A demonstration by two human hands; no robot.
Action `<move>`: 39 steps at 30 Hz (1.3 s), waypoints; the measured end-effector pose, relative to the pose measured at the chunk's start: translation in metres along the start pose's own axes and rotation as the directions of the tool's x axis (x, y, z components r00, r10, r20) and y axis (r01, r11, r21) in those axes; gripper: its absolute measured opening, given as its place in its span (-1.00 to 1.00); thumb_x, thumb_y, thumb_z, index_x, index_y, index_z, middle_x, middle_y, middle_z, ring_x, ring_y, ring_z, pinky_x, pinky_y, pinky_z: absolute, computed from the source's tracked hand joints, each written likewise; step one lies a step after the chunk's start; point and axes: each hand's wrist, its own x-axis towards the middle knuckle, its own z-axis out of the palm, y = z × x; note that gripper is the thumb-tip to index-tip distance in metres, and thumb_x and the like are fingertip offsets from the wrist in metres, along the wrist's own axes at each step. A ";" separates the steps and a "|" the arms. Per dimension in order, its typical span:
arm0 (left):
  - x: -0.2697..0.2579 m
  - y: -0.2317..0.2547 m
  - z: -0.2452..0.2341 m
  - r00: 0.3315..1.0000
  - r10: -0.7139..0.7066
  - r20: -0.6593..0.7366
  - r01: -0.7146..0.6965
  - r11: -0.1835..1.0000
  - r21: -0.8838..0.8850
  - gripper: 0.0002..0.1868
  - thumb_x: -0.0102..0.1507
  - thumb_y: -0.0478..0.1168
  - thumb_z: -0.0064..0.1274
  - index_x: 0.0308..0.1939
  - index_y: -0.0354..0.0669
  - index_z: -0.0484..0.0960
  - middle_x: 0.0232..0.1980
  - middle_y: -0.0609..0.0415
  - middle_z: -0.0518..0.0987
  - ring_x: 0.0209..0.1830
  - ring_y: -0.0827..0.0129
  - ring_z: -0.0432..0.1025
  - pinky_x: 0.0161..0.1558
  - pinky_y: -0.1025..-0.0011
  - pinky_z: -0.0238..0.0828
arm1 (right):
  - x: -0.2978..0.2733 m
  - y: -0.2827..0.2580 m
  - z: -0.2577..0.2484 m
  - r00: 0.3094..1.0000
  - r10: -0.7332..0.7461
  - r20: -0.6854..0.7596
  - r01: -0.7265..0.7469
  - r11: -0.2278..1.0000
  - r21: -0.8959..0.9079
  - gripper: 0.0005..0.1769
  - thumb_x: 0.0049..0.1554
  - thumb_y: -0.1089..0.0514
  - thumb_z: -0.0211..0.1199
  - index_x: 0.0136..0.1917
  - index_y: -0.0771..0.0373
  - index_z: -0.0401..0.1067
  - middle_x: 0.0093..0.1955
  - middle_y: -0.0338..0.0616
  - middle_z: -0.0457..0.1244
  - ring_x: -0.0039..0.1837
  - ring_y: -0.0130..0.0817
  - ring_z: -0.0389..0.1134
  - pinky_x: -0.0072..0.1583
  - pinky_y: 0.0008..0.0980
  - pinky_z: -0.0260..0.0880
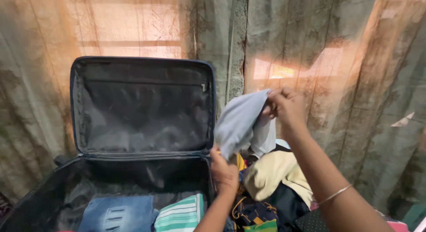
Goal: The person folds various clothing items, including a pair of jeans, a blue t-shirt, a red towel, a green and white striped shirt, and a pair of denim shorts. Each item is folded by hand and placed into an open suitcase.
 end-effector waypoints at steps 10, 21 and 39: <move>0.021 0.077 -0.038 0.697 -0.445 0.562 0.698 0.239 -0.675 -0.34 0.12 -0.04 0.02 0.30 0.07 0.22 0.05 0.02 0.43 -0.03 0.05 0.41 -0.16 -0.16 0.39 | -0.028 -0.034 -0.001 0.991 0.131 -0.019 -0.131 0.948 -0.290 -0.86 0.14 0.23 0.25 -0.25 0.29 0.47 -0.40 -0.17 0.29 -0.48 -0.46 0.20 -0.42 -0.46 0.07; -0.046 0.046 0.003 0.933 0.046 0.357 -0.133 0.966 0.223 0.13 -0.07 0.01 0.27 0.50 0.11 0.00 0.30 -0.28 0.42 0.27 -0.18 0.33 0.24 0.02 0.27 | -0.031 -0.004 -0.052 0.976 0.207 -0.065 -0.208 0.978 -0.020 -0.86 0.20 0.24 0.15 -0.17 0.35 0.36 -0.32 -0.10 0.30 -0.26 -0.30 0.48 -0.30 -0.45 0.36; 0.031 0.118 0.018 0.999 -0.040 0.017 0.037 0.988 0.149 -0.71 0.19 -0.10 -0.03 -0.12 -0.09 0.69 -0.05 -0.27 0.63 0.01 -0.21 0.49 0.04 0.01 0.41 | -0.112 0.042 -0.056 0.806 0.316 0.500 0.080 0.779 -0.621 -0.39 0.05 0.00 0.31 0.34 0.17 0.31 0.11 -0.23 0.32 0.17 -0.42 0.34 0.21 -0.35 0.31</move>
